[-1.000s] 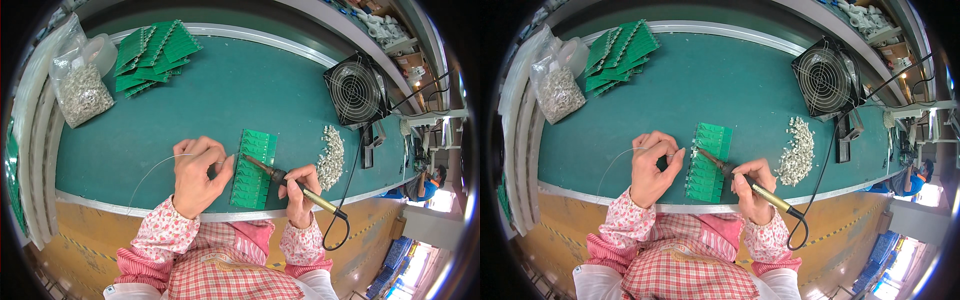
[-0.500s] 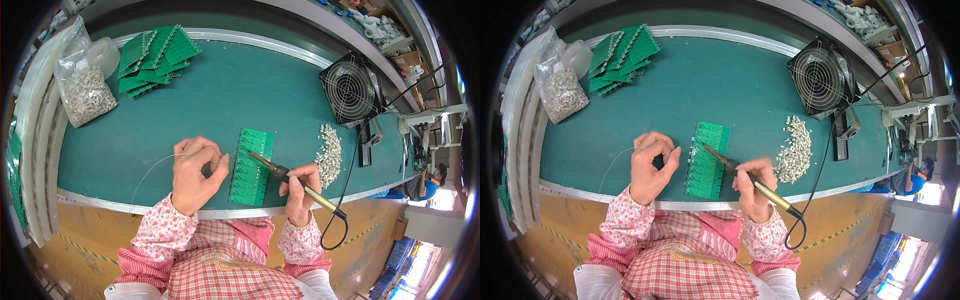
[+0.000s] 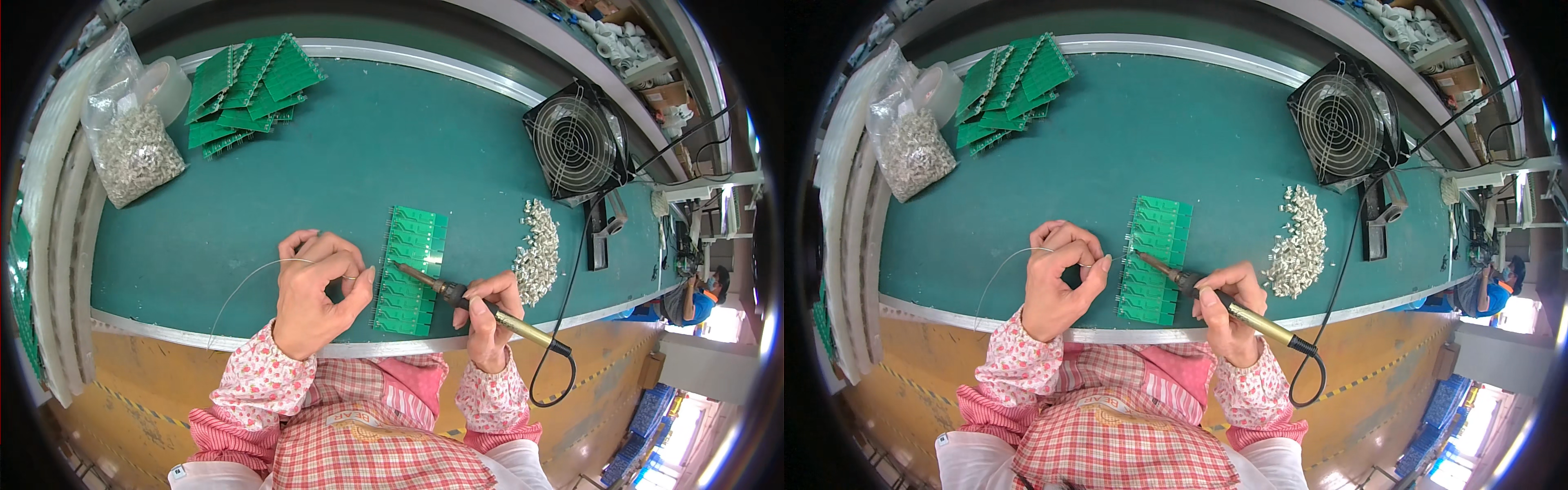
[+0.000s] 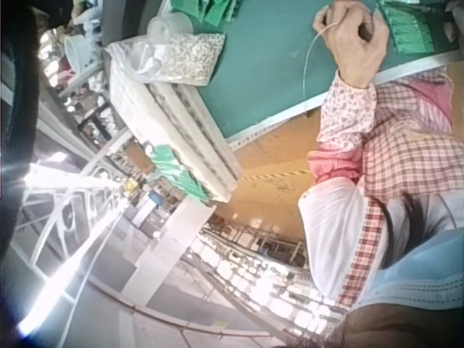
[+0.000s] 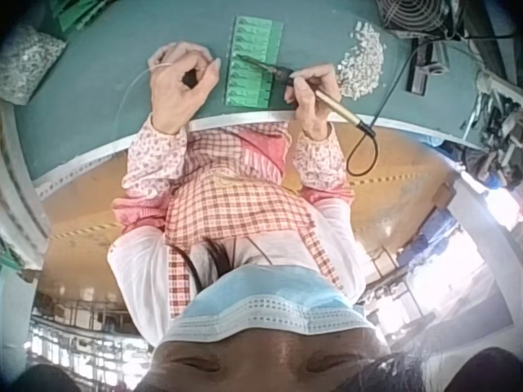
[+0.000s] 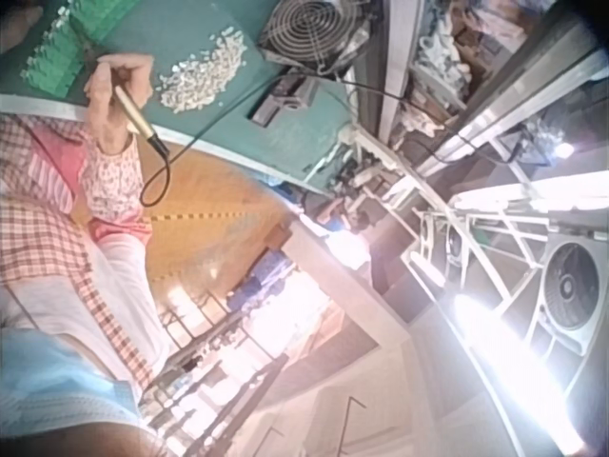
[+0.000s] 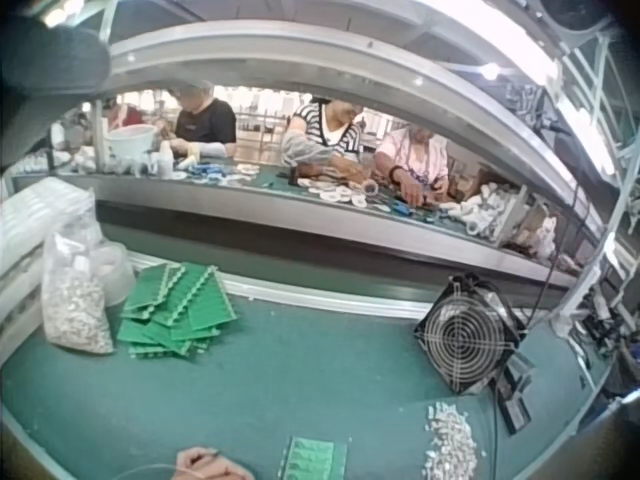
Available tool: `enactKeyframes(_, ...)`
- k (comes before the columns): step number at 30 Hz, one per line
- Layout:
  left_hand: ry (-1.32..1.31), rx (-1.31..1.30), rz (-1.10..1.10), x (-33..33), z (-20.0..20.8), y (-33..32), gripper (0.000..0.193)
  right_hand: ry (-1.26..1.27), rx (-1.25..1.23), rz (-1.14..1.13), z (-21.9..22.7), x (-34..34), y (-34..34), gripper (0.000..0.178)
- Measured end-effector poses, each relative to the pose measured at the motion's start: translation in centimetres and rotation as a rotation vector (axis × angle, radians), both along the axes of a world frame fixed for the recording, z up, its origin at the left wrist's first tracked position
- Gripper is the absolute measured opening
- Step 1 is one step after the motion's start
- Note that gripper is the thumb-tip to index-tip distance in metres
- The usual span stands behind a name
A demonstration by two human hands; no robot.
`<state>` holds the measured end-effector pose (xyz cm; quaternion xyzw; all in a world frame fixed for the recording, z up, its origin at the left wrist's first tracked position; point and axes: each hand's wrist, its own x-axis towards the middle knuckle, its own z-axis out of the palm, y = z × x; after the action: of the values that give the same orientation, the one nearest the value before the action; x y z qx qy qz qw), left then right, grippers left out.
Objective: The person solders components onto a circuit board using a soldering iron and solder wire, sets the completed board aside, and solders another circuit board.
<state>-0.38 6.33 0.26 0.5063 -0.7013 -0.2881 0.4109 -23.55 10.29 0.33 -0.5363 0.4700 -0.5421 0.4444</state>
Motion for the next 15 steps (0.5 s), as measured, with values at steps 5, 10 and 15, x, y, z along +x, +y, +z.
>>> enactKeyframes(5,-0.027,0.020,-0.003,-0.15,0.07,0.02,0.028,0.012,0.002,0.017,0.14,0.19,-0.07,0.019)
enactKeyframes(10,-0.037,0.008,0.003,-0.26,-0.08,-0.06,0.026,0.010,0.020,-0.004,0.25,0.31,-0.03,0.018)
enactKeyframes(15,-0.034,-0.001,0.013,-0.28,-0.07,-0.05,0.026,0.017,0.019,0.024,0.10,0.10,0.02,0.018)
